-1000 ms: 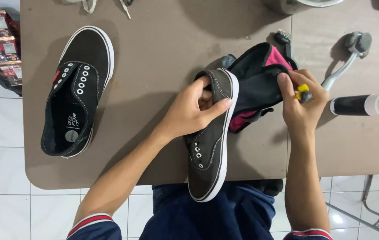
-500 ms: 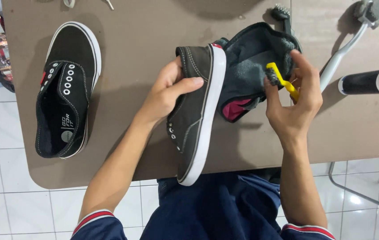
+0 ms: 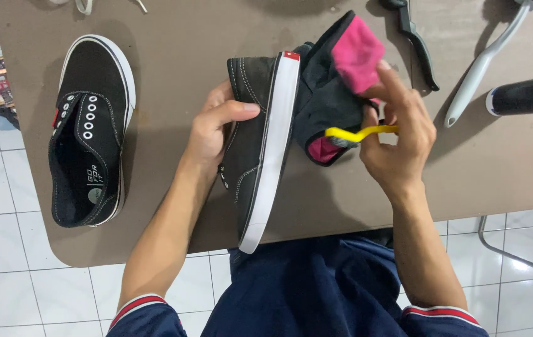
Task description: The person cleans a black sneaker by first wiping the white rubber sole with a cloth. They then apply a cleaning solution from a bottle and scrub the sole and the shoe's bottom using a yellow brush. The person repeatedly dips the brush into a bowl of water and scrubs different sections of the shoe's sole and bottom.
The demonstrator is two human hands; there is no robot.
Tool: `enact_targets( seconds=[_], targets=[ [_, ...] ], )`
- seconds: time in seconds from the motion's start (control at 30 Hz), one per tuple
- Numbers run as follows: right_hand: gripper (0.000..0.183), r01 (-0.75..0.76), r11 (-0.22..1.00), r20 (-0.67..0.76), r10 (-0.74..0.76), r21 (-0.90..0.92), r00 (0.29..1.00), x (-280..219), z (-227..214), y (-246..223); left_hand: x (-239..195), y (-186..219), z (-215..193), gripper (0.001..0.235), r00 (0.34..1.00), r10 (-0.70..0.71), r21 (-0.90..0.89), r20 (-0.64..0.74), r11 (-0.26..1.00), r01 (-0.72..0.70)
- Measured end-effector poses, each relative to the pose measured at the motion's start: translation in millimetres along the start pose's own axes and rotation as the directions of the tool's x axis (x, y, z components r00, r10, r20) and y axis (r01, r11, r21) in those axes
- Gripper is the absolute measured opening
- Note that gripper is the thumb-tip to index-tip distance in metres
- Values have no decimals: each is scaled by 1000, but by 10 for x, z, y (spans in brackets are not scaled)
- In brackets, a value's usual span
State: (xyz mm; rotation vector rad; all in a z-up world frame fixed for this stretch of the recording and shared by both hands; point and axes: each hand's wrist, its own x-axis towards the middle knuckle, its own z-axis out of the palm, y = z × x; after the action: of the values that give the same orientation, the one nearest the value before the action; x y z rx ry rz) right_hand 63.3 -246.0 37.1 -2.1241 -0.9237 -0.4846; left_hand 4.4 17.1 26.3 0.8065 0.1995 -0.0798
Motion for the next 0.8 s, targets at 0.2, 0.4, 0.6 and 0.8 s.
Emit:
enact_targets(
  seconds=[0.2, 0.4, 0.6, 0.8],
  targets=[
    [40, -50, 995, 56, 45, 85, 997, 46, 118, -126, -62, -14, 4, 35, 992, 113, -141, 46, 984, -106],
    [29, -86, 984, 128, 66, 155, 990, 47, 102, -165, -163, 105, 167, 40, 980, 146, -205, 137, 972, -117],
    [10, -72, 984, 141, 49, 164, 989, 22, 185, -158, -174, 109, 148, 45, 971, 167, -219, 174, 967, -127],
    [7, -60, 980, 139, 34, 190, 990, 64, 173, -206, -113, -24, 0, 57, 925, 287, -318, 247, 926, -202]
  ],
)
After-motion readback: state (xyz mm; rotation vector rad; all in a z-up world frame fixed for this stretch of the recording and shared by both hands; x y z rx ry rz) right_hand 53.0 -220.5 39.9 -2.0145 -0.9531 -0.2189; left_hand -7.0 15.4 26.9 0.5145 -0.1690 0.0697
